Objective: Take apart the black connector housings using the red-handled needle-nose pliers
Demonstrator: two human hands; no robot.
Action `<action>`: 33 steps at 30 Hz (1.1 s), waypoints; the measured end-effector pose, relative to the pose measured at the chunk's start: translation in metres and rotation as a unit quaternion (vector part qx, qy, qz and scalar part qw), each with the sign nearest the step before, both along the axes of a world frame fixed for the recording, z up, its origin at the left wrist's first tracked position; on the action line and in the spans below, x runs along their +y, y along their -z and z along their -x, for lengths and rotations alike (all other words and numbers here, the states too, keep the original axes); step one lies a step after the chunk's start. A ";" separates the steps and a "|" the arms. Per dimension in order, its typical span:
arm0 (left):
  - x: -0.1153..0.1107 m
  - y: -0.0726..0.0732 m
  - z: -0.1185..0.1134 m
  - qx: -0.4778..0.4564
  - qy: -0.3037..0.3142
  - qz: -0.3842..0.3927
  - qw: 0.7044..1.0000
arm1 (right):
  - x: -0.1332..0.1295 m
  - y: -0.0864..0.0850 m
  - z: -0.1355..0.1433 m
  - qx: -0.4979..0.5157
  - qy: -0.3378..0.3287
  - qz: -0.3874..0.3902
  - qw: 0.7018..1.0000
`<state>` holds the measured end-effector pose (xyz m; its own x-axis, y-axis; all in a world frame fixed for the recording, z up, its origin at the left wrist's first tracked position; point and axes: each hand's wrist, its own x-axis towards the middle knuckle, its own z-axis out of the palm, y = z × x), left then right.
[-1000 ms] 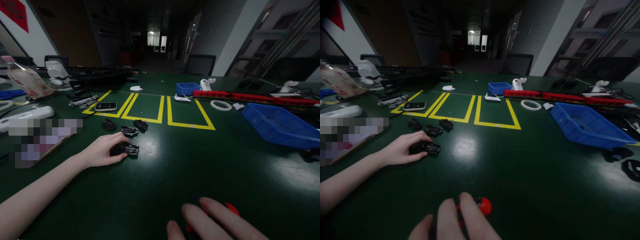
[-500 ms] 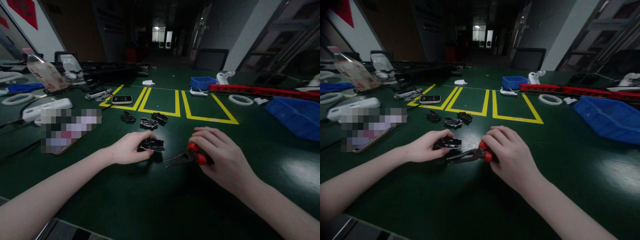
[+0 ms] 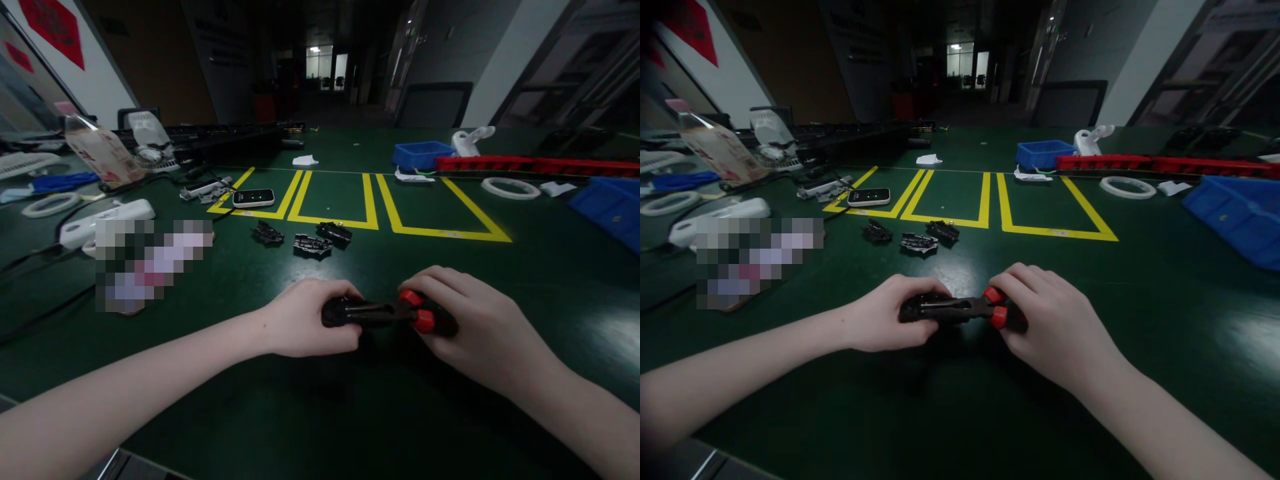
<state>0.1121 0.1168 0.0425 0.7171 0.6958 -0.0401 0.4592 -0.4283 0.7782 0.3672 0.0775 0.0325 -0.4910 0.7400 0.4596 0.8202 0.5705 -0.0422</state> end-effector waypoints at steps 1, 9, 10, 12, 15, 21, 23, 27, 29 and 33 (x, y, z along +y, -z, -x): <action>0.001 0.000 -0.002 0.010 0.007 -0.010 1.000 | 0.000 0.002 -0.003 0.004 0.005 0.012 1.000; 0.001 -0.002 0.000 0.063 0.054 -0.085 0.993 | 0.002 0.002 -0.005 0.006 -0.023 0.021 0.999; 0.001 -0.002 0.000 0.065 0.060 -0.092 0.992 | 0.002 0.002 -0.004 0.005 -0.028 0.019 0.999; 0.001 -0.002 0.001 0.056 0.069 -0.101 0.991 | 0.001 0.003 -0.002 0.005 -0.037 0.016 0.999; 0.004 0.001 0.001 0.045 0.074 -0.107 0.990 | 0.001 0.004 -0.001 0.005 -0.044 0.014 0.999; 0.008 0.008 0.002 0.020 0.094 -0.123 0.988 | 0.003 0.007 0.001 -0.025 -0.054 0.006 0.998; 0.008 0.008 0.002 0.028 0.096 -0.133 0.986 | 0.004 0.007 0.002 -0.033 -0.057 -0.001 0.998; 0.007 0.009 0.001 0.032 0.094 -0.155 0.983 | 0.004 0.006 0.002 -0.039 -0.059 -0.027 0.997; 0.007 0.010 0.001 0.032 0.091 -0.164 0.982 | 0.005 0.004 0.002 -0.049 -0.063 -0.040 0.996; 0.008 0.011 0.001 0.038 0.093 -0.166 0.981 | 0.004 0.003 0.003 -0.062 -0.064 -0.044 0.995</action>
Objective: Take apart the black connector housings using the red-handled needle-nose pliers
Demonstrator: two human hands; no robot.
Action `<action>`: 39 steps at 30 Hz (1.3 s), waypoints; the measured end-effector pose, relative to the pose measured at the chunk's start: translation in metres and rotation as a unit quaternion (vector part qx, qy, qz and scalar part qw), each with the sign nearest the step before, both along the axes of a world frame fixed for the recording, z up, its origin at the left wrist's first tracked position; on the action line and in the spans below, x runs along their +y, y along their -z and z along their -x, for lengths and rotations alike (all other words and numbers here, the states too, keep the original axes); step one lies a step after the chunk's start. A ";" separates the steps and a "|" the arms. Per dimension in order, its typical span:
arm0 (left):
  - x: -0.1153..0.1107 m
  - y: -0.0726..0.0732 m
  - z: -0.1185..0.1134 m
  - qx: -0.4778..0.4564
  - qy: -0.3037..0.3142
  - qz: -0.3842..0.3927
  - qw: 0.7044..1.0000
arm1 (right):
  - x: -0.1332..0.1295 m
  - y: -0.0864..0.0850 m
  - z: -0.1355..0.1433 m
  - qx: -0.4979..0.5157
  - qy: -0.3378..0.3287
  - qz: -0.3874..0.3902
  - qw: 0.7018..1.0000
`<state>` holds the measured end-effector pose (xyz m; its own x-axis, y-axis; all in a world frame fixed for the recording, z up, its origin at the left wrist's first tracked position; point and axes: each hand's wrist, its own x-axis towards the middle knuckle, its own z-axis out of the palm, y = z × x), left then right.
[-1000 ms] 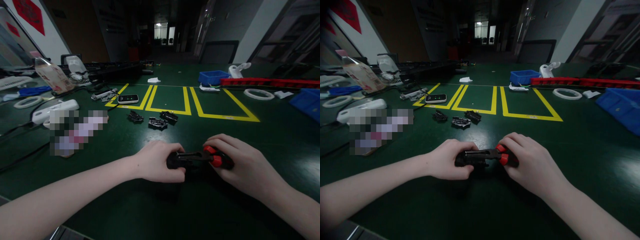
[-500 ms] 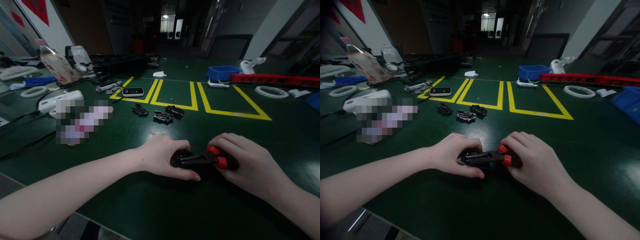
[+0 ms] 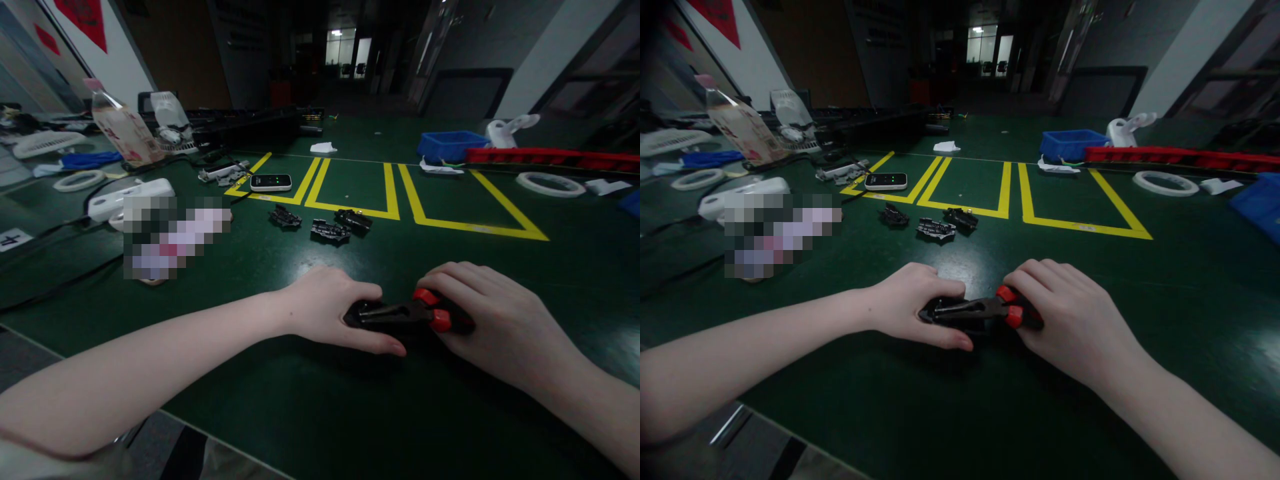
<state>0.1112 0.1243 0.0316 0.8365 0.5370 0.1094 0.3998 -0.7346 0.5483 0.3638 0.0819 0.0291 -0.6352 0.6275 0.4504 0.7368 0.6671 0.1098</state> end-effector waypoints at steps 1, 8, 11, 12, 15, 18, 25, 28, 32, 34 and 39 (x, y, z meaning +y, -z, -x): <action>0.000 0.000 0.000 0.002 0.001 0.000 1.000 | 0.000 0.000 0.001 -0.001 0.002 0.004 1.000; -0.001 0.000 -0.001 0.006 -0.007 -0.007 1.000 | 0.001 0.002 0.002 0.008 0.006 0.023 1.000; -0.001 0.000 -0.001 0.004 -0.010 -0.004 1.000 | 0.002 0.003 0.003 0.021 0.006 0.043 0.999; -0.001 0.000 -0.001 0.003 -0.011 -0.001 1.000 | 0.002 0.003 0.003 0.023 0.005 0.050 0.998; 0.000 -0.001 0.000 0.001 -0.008 0.010 1.000 | 0.001 0.003 0.005 0.030 0.004 0.064 0.997; 0.000 -0.001 0.001 0.000 -0.003 0.012 1.000 | 0.001 0.002 0.006 0.035 0.007 0.078 0.996; 0.002 -0.001 0.001 -0.001 0.004 -0.002 1.000 | 0.007 0.002 -0.001 0.025 -0.006 0.092 0.995; 0.002 0.000 0.000 0.008 0.007 -0.018 1.000 | 0.011 0.003 -0.006 0.014 -0.001 0.089 0.996; 0.002 0.000 0.000 0.015 0.004 -0.023 1.000 | 0.010 0.000 -0.005 0.000 -0.001 0.082 0.997; 0.002 0.000 -0.001 0.019 0.002 -0.027 0.999 | 0.008 -0.004 -0.002 -0.010 -0.009 0.066 0.998; 0.002 0.001 -0.001 0.024 0.002 -0.053 0.998 | 0.006 -0.006 0.001 -0.022 -0.020 0.025 0.999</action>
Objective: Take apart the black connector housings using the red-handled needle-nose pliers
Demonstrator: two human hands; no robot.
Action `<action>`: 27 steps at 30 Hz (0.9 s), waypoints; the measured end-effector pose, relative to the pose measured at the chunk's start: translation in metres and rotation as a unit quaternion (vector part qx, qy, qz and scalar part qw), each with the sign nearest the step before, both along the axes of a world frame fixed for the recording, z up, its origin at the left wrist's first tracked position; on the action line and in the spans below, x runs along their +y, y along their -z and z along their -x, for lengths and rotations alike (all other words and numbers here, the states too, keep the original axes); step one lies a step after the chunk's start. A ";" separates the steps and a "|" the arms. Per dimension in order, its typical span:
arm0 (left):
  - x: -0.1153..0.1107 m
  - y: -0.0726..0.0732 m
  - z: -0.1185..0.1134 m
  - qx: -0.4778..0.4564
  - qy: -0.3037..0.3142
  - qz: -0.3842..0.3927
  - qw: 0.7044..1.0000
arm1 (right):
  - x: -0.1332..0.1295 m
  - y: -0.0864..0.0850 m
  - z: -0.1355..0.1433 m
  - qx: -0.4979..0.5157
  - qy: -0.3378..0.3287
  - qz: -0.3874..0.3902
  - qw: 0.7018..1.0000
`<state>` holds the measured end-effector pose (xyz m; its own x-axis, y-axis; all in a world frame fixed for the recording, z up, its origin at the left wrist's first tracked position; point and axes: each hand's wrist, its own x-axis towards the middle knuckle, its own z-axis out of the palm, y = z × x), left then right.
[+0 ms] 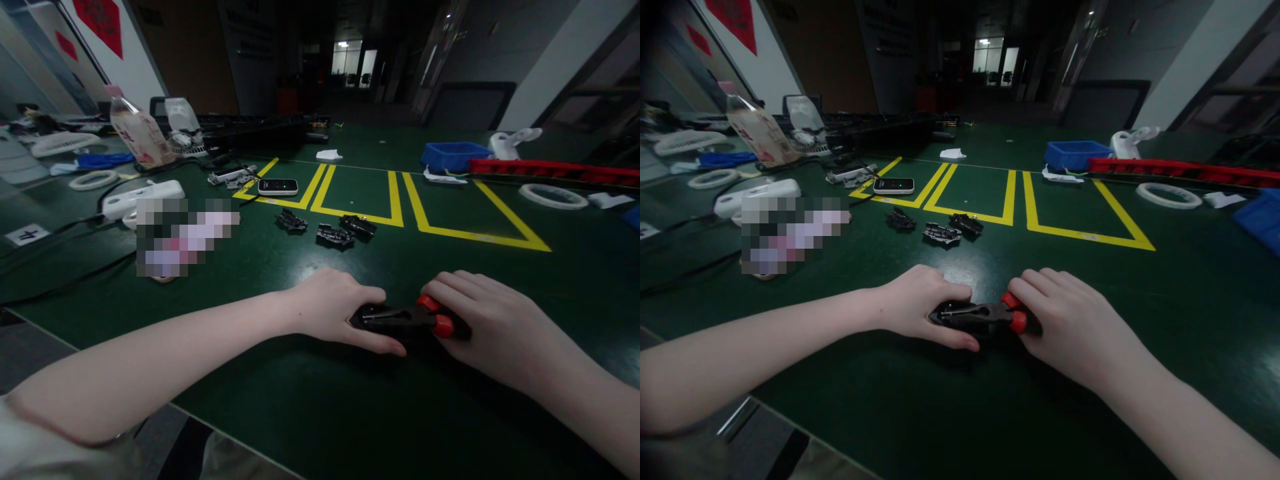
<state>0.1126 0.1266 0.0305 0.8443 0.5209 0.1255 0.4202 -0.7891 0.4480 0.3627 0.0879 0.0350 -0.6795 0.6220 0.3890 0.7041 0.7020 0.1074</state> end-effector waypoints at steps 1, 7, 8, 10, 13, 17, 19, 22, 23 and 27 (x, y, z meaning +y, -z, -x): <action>0.000 0.000 0.000 -0.001 -0.001 -0.002 1.000 | 0.001 0.000 -0.001 0.001 0.000 -0.001 1.000; 0.000 0.000 0.000 -0.007 -0.004 0.021 1.000 | 0.001 0.002 -0.004 0.007 0.011 -0.007 1.000; 0.000 0.000 0.000 -0.006 -0.004 0.026 1.000 | 0.000 0.002 -0.003 0.009 0.013 -0.009 1.000; -0.001 -0.001 0.000 -0.006 -0.005 0.031 0.999 | -0.001 0.001 -0.003 0.011 0.016 -0.015 1.000; -0.001 -0.002 0.001 -0.007 -0.003 0.040 0.999 | -0.003 0.001 -0.004 0.012 0.020 -0.013 1.000; 0.000 -0.003 0.002 -0.016 0.006 0.060 0.998 | -0.002 0.005 -0.010 0.032 0.026 0.007 0.999; 0.000 -0.003 0.003 -0.021 0.008 0.063 0.998 | -0.002 0.007 -0.014 0.039 0.028 0.010 0.999; 0.000 -0.002 0.003 -0.023 0.004 0.064 0.998 | -0.002 0.008 -0.015 0.035 0.032 0.018 0.999; 0.000 -0.002 0.003 -0.023 0.002 0.064 0.998 | -0.002 0.007 -0.015 0.036 0.033 0.019 0.999; 0.000 -0.001 0.003 -0.020 0.004 0.060 0.998 | -0.002 0.004 -0.013 0.031 0.038 0.031 0.998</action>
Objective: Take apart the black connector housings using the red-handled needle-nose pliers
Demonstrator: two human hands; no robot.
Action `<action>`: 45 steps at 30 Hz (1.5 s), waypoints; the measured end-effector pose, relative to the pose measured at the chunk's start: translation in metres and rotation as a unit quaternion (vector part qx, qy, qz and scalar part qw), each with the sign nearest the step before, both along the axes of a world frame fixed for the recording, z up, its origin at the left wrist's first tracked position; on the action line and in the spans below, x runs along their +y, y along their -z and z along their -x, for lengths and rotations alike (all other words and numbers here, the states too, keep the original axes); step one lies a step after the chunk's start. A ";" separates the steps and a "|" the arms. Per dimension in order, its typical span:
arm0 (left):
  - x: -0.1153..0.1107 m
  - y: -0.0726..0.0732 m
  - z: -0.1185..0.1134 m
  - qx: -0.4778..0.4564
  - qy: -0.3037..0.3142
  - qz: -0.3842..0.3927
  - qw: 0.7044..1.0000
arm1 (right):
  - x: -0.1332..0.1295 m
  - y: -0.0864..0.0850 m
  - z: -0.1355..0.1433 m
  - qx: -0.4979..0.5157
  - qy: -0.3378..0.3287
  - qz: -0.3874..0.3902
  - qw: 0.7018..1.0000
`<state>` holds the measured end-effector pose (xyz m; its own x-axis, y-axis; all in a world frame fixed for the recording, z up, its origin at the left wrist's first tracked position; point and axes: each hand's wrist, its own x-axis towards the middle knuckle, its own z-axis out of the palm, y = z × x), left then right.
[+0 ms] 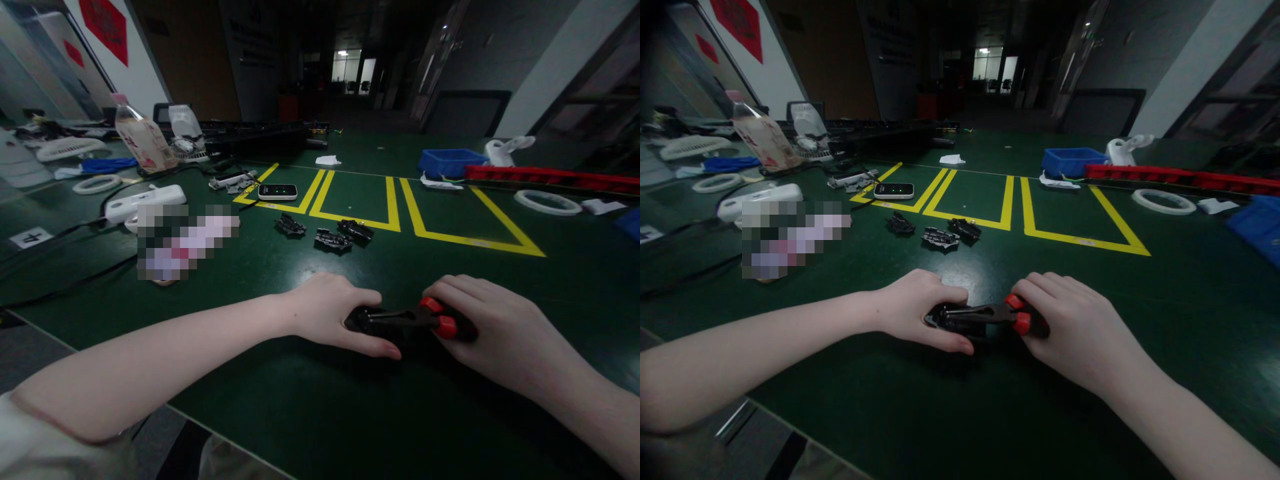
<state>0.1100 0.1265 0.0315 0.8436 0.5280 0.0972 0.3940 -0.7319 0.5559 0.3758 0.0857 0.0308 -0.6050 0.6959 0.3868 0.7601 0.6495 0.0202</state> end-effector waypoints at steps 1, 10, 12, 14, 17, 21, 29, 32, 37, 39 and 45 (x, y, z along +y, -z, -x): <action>0.000 0.000 0.000 0.001 -0.002 -0.004 1.000 | 0.000 0.000 0.000 -0.002 0.001 0.005 1.000; 0.000 0.000 0.000 0.000 0.000 -0.012 1.000 | -0.001 -0.001 0.003 -0.002 -0.007 0.006 1.000; 0.000 0.000 0.000 0.000 0.000 -0.015 1.000 | 0.000 -0.001 0.003 -0.003 -0.010 0.003 1.000; 0.000 0.000 0.000 0.000 0.001 -0.019 1.000 | 0.000 -0.001 0.002 -0.010 -0.010 0.009 1.000; 0.000 0.000 0.000 0.001 0.004 -0.016 1.000 | 0.001 -0.002 0.002 -0.012 -0.003 0.023 1.000; 0.001 0.000 0.001 0.005 0.007 -0.007 1.000 | 0.000 -0.003 0.005 -0.009 -0.001 0.022 1.000; 0.004 0.002 0.001 0.007 0.019 -0.031 0.999 | -0.002 -0.006 0.008 -0.033 -0.009 -0.017 0.999; 0.004 0.002 0.000 0.005 0.011 -0.041 0.999 | 0.001 -0.009 0.005 -0.039 -0.015 -0.016 0.999; 0.002 0.000 -0.001 0.011 0.009 -0.034 0.999 | 0.005 -0.011 -0.001 -0.042 -0.016 -0.003 0.999; 0.002 -0.001 -0.001 0.011 0.011 -0.032 0.999 | 0.005 -0.010 -0.002 -0.046 -0.013 0.000 0.999; 0.003 0.000 -0.001 0.014 0.016 -0.042 0.999 | 0.004 -0.008 0.001 -0.056 -0.001 -0.006 0.998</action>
<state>0.1115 0.1295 0.0311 0.8633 0.4910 0.1167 0.3831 -0.7880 0.4820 0.3752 0.0894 0.0389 -0.6463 0.6904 0.3249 0.7513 0.6502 0.1129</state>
